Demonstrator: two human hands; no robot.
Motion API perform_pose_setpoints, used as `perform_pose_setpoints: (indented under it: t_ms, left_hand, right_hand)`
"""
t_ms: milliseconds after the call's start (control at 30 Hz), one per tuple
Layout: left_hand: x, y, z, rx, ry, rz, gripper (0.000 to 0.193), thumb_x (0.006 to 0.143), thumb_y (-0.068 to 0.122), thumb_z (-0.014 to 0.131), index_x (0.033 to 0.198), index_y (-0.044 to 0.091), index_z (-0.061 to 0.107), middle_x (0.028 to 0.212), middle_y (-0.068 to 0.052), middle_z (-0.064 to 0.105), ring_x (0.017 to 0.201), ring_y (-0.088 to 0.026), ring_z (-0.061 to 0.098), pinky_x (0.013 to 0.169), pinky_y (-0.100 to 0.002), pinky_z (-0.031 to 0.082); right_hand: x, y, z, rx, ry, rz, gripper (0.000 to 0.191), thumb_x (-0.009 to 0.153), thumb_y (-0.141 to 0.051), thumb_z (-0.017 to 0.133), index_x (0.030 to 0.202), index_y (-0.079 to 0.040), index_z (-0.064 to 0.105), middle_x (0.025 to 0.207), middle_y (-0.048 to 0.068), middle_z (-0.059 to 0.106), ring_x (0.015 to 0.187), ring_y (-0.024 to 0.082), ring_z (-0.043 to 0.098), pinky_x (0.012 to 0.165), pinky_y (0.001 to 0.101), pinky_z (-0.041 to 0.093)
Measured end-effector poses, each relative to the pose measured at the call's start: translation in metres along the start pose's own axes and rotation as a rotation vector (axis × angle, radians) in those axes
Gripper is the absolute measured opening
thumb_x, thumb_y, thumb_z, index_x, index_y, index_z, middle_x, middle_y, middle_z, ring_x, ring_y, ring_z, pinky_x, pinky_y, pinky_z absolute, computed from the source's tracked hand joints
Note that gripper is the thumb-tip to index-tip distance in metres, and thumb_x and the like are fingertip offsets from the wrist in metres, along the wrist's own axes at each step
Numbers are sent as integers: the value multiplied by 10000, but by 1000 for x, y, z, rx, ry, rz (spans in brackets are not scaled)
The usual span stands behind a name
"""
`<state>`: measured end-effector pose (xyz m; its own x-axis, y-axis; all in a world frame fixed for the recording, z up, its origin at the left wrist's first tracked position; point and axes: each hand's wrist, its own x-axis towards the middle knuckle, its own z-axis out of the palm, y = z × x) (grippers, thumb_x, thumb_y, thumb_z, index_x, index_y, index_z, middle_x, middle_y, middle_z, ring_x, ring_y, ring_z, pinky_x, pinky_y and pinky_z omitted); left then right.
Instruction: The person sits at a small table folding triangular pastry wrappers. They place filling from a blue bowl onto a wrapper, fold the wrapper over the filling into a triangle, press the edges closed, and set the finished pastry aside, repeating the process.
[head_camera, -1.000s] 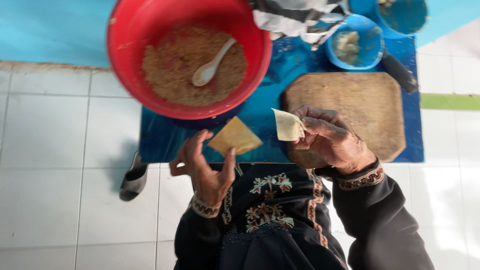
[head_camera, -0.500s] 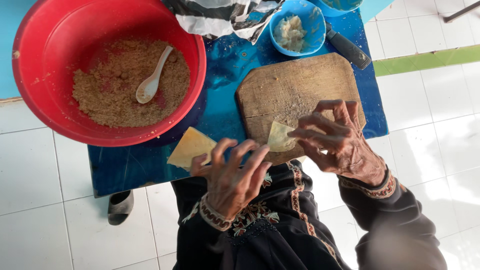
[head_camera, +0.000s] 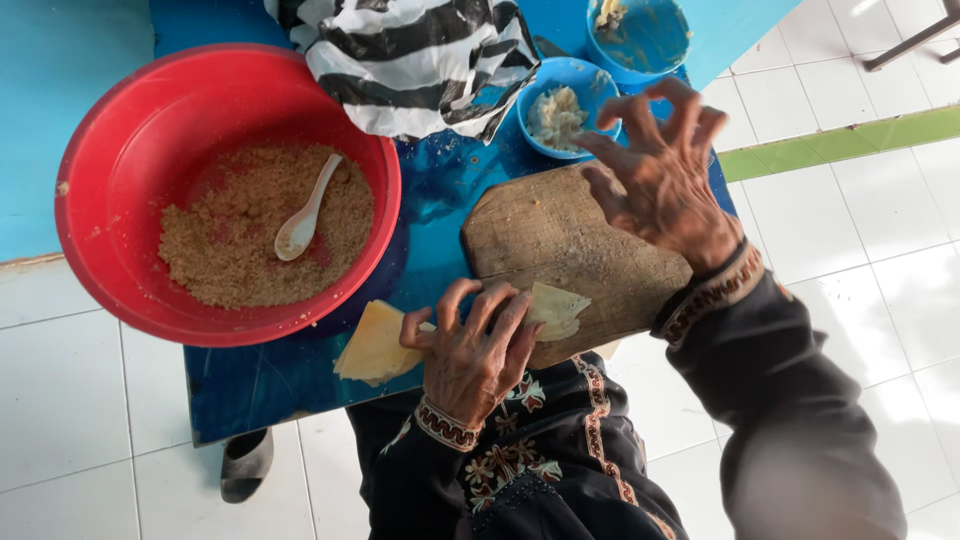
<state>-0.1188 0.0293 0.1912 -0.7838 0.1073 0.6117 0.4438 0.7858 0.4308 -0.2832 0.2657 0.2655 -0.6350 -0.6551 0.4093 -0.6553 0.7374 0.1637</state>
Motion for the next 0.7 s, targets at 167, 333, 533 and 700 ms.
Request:
perform_pose_setpoints:
  t_ms: [167,333,533,700]
  left_hand:
    - [-3,-4,-1,-7,-31,-32,373,931,431,753,1169,144,748,1238,51,670,1231,-238,518,1042,-512,219]
    - [-2,-3,2,6,-45,-51,364,936,438,732,1169,159,750,1245,54,652,1233,-232,516,1040,-519,216]
    - [-1,-1,1,16,-47,-66,362,936,435,733,1182,170,745,1253,58,649,1234,-225,518,1043,-515,218]
    - [1,0,1,30,-44,-63,359,938,434,724,1181,170,743,1246,63,638,1214,-222,528,1030,-519,216]
  right_hand:
    - [17,18,29,52,-169,-11,330,870,-407,800,1162,-254,795,1290,35,537,1346,362,300,948,617,251]
    - [18,32,42,164,-248,59,249,827,-415,848,1028,-269,822,1250,-14,550,1339,347,293,944,619,246]
    - [17,34,38,255,-183,168,348,726,-438,882,1025,-280,799,1235,3,523,1328,375,280,954,603,251]
    - [24,33,39,200,-229,53,463,757,-465,859,1187,-304,800,1229,5,521,1302,377,290,921,596,250]
